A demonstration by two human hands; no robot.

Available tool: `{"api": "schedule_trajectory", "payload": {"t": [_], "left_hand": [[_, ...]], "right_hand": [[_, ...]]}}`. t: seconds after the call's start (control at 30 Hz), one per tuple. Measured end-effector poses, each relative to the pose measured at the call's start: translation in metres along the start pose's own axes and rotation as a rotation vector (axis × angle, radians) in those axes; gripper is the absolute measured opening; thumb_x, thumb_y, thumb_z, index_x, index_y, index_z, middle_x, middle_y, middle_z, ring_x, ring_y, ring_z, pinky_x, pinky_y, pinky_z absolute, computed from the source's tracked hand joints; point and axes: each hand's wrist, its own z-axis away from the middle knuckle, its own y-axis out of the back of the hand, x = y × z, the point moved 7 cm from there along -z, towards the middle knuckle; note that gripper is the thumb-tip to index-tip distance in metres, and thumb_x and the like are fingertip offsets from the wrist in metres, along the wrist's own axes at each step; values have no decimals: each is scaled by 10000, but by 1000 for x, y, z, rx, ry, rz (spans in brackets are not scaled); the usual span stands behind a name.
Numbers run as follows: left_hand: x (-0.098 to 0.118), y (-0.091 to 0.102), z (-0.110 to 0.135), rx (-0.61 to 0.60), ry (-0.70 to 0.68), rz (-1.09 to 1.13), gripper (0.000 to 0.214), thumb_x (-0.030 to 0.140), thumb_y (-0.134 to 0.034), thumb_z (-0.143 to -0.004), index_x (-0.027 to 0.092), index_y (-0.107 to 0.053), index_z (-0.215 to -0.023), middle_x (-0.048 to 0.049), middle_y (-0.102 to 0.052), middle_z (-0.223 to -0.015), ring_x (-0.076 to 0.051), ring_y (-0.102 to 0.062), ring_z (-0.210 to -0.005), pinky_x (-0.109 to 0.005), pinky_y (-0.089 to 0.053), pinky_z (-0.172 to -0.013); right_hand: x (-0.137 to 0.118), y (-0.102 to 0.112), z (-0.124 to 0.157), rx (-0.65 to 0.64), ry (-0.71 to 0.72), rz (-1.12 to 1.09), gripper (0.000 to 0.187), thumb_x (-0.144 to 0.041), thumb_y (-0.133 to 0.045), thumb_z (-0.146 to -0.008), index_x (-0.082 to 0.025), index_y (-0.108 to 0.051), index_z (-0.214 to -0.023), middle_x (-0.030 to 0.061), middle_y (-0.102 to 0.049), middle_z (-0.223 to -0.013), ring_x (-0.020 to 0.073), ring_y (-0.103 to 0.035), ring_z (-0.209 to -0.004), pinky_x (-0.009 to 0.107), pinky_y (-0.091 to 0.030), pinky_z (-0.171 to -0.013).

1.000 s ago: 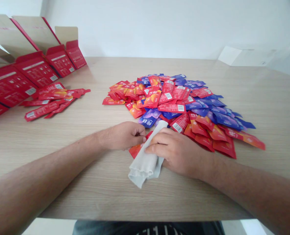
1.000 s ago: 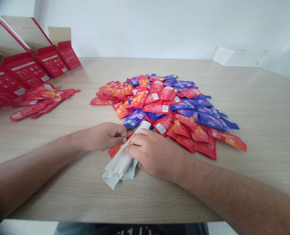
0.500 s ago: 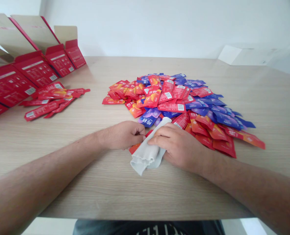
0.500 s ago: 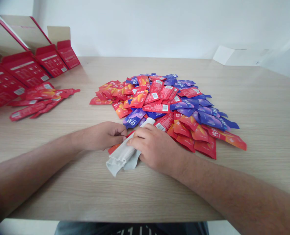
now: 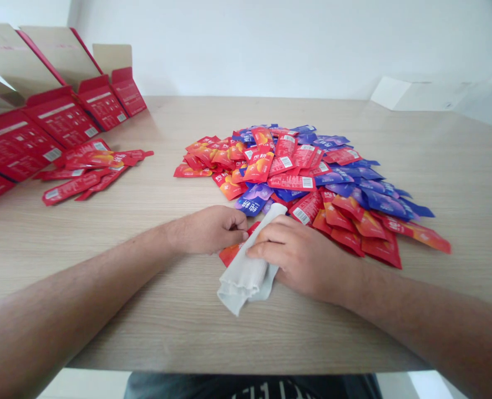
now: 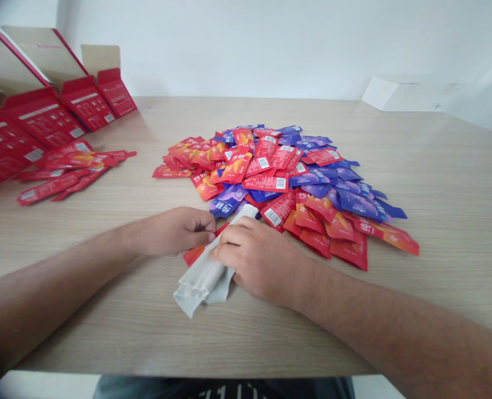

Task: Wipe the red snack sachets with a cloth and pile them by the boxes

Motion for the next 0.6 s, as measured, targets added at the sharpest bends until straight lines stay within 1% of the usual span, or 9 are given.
{"api": "schedule_trajectory", "payload": {"t": [0.07,0.17,0.23,0.33,0.4,0.53,0.6], "left_hand": [[0,1,0,7,2,5,183,372,-543,-896,224,-580,-793,74,-516,-565,-105,-467,-525,-220,-308,-495],[-2,-2,0,-20,24,39,135,334,-530,-879,228,-581,-811,71,-541,-586,-110,-490,-529,-219,-331,-485],[-2,-4,1,-34,28,49,115,309,-520,-870,230,-587,-822,70,-551,-598,-110,-497,-530,-217,-335,-480],[0,-1,0,-8,-4,20,143,329,-534,-879,227,-591,-797,72,-528,-590,-103,-475,-530,-213,-321,-481],[0,0,0,1,-9,14,168,350,-536,-888,227,-586,-786,73,-511,-580,-102,-460,-526,-214,-314,-476],[-1,-3,1,-26,16,42,120,306,-519,-874,229,-588,-814,70,-543,-596,-107,-490,-529,-214,-333,-475],[0,-2,1,-13,6,35,117,302,-528,-869,227,-589,-805,70,-550,-594,-104,-493,-529,-211,-329,-479]], "right_hand": [[-1,-1,0,-11,18,-8,256,-100,-673,-898,-169,-730,-1137,95,-697,-1079,263,-582,-1043,426,-492,-951],[4,0,0,12,-49,-2,330,-55,-662,-871,-172,-722,-1174,86,-694,-1105,262,-579,-1041,424,-487,-950],[6,0,0,17,-78,12,342,-43,-658,-864,-166,-720,-1177,84,-690,-1111,266,-576,-1040,426,-483,-951],[1,-1,0,-3,-19,14,282,-81,-662,-891,-153,-727,-1156,90,-686,-1092,270,-570,-1040,423,-481,-955],[-1,-2,0,-12,9,6,277,-86,-659,-897,-155,-728,-1156,90,-686,-1092,268,-569,-1042,418,-482,-955],[5,0,0,13,-74,13,360,-32,-657,-855,-164,-717,-1185,80,-685,-1117,266,-569,-1046,424,-478,-956],[5,1,0,11,-75,19,336,-44,-663,-861,-159,-719,-1172,84,-686,-1108,269,-567,-1047,429,-477,-960]]}}
